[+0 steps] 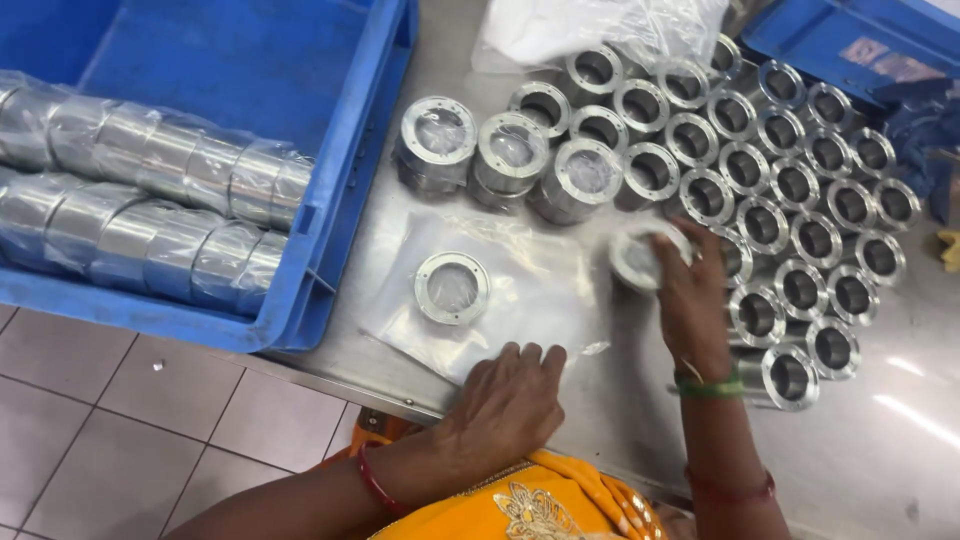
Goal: The recorder wipes metal rings with a cloth and packs them into individual plastic bags.
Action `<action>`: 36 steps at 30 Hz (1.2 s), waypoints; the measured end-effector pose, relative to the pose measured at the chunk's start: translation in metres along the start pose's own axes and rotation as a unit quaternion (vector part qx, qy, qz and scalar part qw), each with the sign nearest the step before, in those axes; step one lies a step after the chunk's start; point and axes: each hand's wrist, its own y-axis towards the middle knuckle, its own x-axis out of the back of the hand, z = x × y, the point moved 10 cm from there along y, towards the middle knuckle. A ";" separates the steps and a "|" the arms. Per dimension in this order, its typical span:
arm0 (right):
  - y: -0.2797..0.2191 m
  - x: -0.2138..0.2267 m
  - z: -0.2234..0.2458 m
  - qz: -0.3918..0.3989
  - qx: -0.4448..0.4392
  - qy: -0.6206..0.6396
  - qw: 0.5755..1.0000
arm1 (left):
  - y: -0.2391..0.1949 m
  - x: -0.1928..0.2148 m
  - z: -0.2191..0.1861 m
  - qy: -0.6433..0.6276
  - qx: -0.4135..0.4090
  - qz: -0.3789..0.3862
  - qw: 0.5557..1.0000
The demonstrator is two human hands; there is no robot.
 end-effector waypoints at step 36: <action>-0.111 -0.054 -0.040 0.239 -0.177 -0.024 0.954 | 0.008 0.056 0.034 -0.085 -0.015 -0.142 0.986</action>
